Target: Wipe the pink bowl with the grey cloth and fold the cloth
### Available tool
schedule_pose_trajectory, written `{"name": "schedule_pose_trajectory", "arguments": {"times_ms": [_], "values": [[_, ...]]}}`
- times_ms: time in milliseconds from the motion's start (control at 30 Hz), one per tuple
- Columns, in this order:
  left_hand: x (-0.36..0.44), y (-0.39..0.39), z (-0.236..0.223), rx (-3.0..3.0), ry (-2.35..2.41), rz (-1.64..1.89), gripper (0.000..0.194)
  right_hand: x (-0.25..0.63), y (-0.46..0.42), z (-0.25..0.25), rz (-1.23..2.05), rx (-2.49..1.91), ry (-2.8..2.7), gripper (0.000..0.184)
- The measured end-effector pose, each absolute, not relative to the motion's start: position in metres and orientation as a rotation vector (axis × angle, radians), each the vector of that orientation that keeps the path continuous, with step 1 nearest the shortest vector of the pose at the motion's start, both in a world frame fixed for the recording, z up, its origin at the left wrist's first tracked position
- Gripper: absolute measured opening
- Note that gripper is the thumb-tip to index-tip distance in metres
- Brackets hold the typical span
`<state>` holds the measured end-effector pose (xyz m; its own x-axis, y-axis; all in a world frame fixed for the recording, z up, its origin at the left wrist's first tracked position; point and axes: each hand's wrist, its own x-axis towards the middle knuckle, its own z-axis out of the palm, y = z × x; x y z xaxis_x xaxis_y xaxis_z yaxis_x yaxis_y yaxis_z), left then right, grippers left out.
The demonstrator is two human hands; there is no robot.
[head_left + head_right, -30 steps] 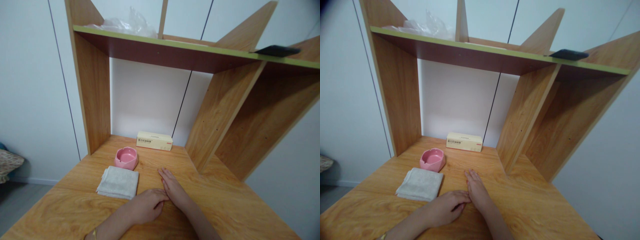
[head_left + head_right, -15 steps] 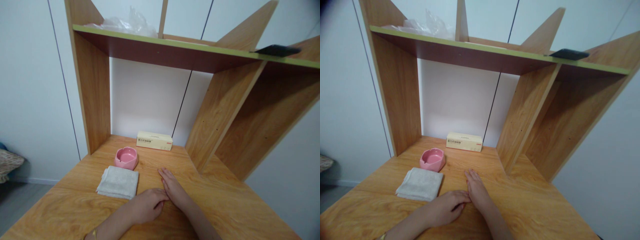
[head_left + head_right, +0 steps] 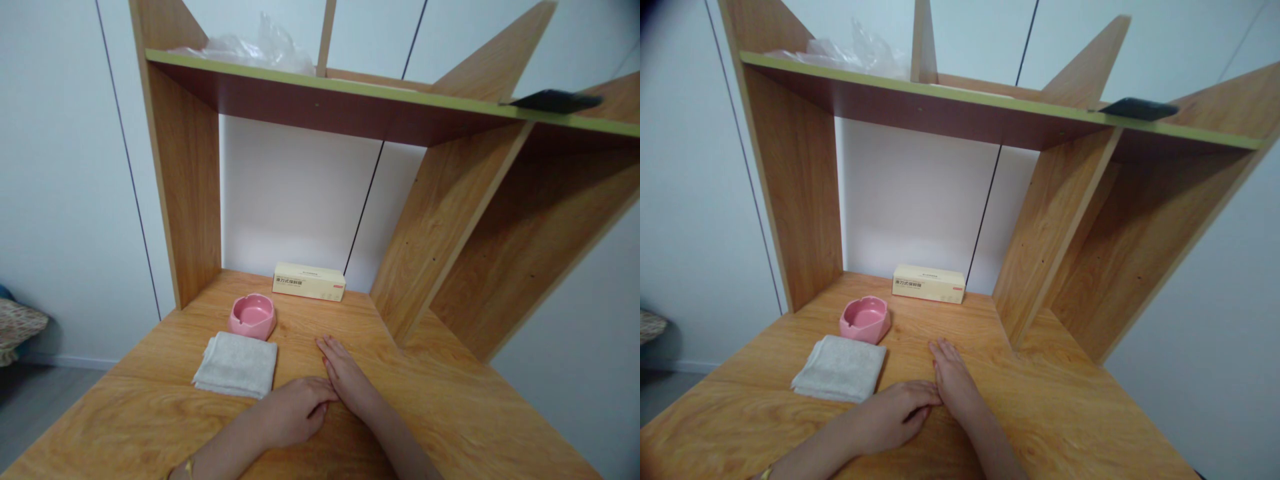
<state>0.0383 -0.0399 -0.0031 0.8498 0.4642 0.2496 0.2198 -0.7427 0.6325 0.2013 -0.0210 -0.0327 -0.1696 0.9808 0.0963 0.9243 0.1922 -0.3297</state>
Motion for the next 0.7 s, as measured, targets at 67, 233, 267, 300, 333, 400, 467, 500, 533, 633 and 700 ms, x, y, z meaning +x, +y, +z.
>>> {"name": "schedule_pose_trajectory", "arguments": {"times_ms": [67, 233, 267, 300, 333, 400, 467, 500, 533, 633, 700], "values": [[0.0382, -0.0401, -0.0025, 2.408, 0.491, 0.539, 0.046, 0.2012, -0.0211, -0.033, 0.284, -1.814, -2.189, 0.046], [0.0383, -0.0403, -0.0023, 2.397, 0.476, 0.551, 0.047, 0.2003, -0.0221, -0.0313, 0.27, -1.8, -2.178, 0.046], [0.0384, -0.0403, -0.0027, 2.398, 0.479, 0.554, 0.047, 0.2, -0.0224, -0.0304, 0.273, -1.806, -2.183, 0.046], [0.0386, -0.0403, -0.0032, 2.4, 0.482, 0.554, 0.047, 0.1997, -0.0227, -0.0294, 0.28, -1.816, -2.19, 0.046], [0.0387, -0.0403, -0.0037, 2.401, 0.488, 0.554, 0.047, 0.1995, -0.023, -0.0285, 0.286, -1.824, -2.198, 0.046], [0.0389, -0.0402, -0.0043, 2.404, 0.494, 0.55, 0.047, 0.1994, -0.0232, -0.0274, 0.294, -1.834, -2.208, 0.046], [0.0388, -0.0401, -0.0043, 2.408, 0.493, 0.543, 0.046, 0.1999, -0.0229, -0.028, 0.292, -1.826, -2.207, 0.046], [0.0386, -0.04, -0.0041, 2.411, 0.49, 0.54, 0.046, 0.2002, -0.0226, -0.0288, 0.291, -1.82, -2.204, 0.046], [0.0385, -0.0399, -0.0039, 2.415, 0.49, 0.535, 0.046, 0.2007, -0.0223, -0.0299, 0.29, -1.816, -2.201, 0.046], [0.038, -0.0396, -0.0028, 2.427, 0.493, 0.515, 0.045, 0.202, -0.0215, -0.0336, 0.279, -1.808, -2.193, 0.046], [0.0378, -0.0395, -0.0021, 2.426, 0.488, 0.511, 0.046, 0.2025, -0.0214, -0.0349, 0.265, -1.798, -2.186, 0.046]]}}
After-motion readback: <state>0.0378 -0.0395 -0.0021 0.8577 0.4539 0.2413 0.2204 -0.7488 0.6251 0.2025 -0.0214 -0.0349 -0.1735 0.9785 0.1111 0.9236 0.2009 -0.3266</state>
